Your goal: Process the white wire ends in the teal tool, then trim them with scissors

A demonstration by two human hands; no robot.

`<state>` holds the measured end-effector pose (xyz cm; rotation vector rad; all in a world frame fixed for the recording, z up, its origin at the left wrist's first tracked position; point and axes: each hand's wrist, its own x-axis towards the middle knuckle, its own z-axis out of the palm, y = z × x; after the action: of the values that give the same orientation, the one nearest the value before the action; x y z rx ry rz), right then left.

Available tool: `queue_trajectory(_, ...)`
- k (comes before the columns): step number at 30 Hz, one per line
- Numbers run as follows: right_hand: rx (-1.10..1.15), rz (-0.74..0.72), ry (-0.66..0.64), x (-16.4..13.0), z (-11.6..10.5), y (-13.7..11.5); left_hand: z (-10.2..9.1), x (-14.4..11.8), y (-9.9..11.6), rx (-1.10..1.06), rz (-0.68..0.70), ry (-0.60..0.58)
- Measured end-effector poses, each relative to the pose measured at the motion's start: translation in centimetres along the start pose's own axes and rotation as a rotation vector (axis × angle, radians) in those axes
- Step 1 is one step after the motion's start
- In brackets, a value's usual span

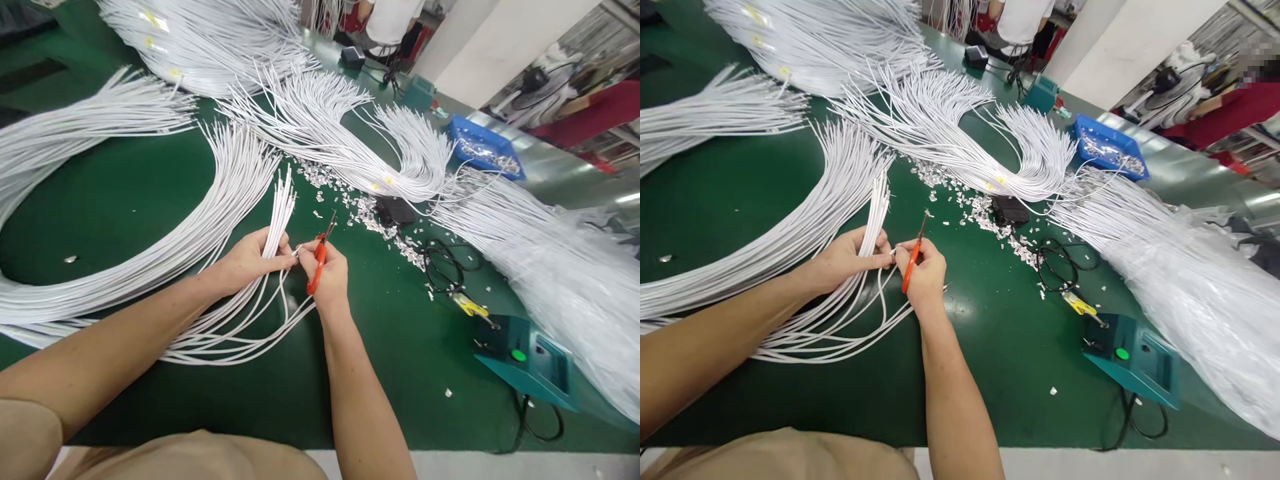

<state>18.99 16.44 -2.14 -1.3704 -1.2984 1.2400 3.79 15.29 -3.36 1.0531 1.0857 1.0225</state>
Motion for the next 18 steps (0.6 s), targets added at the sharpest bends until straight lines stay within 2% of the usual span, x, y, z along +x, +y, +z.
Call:
queue_trajectory(3,-0.045,-0.039,0.034,-0.4,0.5,0.0,-0.1,0.0,0.2,0.154,0.06,0.103)
queue_trajectory(5,-0.092,-0.063,0.053,-0.5,0.8,0.1,-0.1,0.1,0.3,0.221,0.079,0.13)
queue_trajectory(9,-0.145,-0.115,0.075,-0.2,1.1,0.8,0.1,-0.2,0.7,0.227,0.091,0.19)
queue_trajectory(14,-0.122,-0.059,0.233,1.0,-0.1,1.1,0.1,-0.4,0.7,0.131,0.081,0.063)
queue_trajectory(18,-0.098,-0.118,0.239,0.8,-1.1,0.5,-0.4,0.3,0.0,0.008,0.038,0.103)
